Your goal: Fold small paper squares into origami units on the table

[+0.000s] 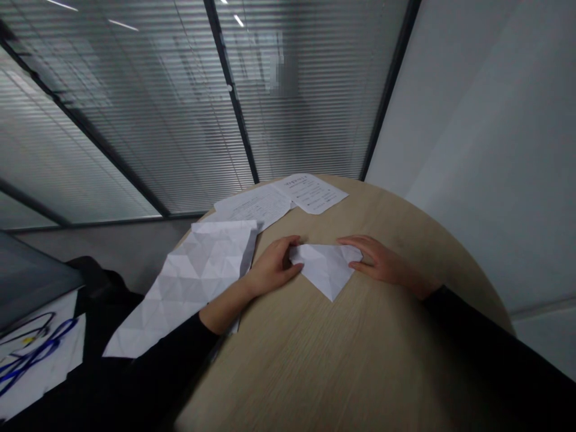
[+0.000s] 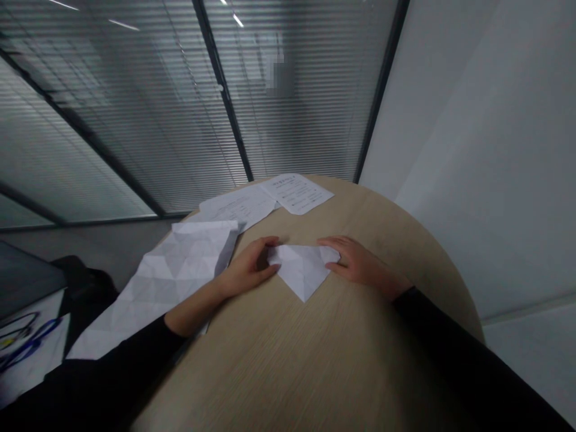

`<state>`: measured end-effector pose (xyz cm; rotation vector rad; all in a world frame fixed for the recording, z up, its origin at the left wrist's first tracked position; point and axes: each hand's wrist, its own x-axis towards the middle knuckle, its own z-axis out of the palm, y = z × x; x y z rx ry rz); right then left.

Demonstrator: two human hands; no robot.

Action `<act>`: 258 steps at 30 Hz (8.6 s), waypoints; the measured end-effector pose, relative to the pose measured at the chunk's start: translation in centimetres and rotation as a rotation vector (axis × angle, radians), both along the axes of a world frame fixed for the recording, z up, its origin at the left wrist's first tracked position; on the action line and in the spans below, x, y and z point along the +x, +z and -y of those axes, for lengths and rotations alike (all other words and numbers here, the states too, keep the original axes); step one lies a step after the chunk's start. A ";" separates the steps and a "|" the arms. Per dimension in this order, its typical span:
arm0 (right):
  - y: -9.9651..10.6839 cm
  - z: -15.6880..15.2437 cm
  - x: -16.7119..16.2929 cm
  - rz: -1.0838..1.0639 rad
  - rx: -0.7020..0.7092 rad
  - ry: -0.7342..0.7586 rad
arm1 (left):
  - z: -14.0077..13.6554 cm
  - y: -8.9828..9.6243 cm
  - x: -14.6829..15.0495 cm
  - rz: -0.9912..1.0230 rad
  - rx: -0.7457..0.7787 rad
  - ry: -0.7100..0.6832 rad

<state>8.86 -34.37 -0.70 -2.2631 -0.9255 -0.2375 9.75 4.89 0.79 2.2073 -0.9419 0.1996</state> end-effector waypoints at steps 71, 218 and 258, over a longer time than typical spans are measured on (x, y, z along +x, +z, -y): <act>-0.3 -0.7 -2.6 0.037 0.003 0.031 | 0.8 2.5 -1.4 0.067 0.141 -0.217; 1.4 -7.7 -2.7 0.217 -0.197 -0.077 | 1.8 1.6 -1.7 0.193 0.164 -0.094; 2.1 -11.8 -4.0 0.169 0.301 -0.307 | 3.0 2.3 -4.4 -0.104 -0.198 0.377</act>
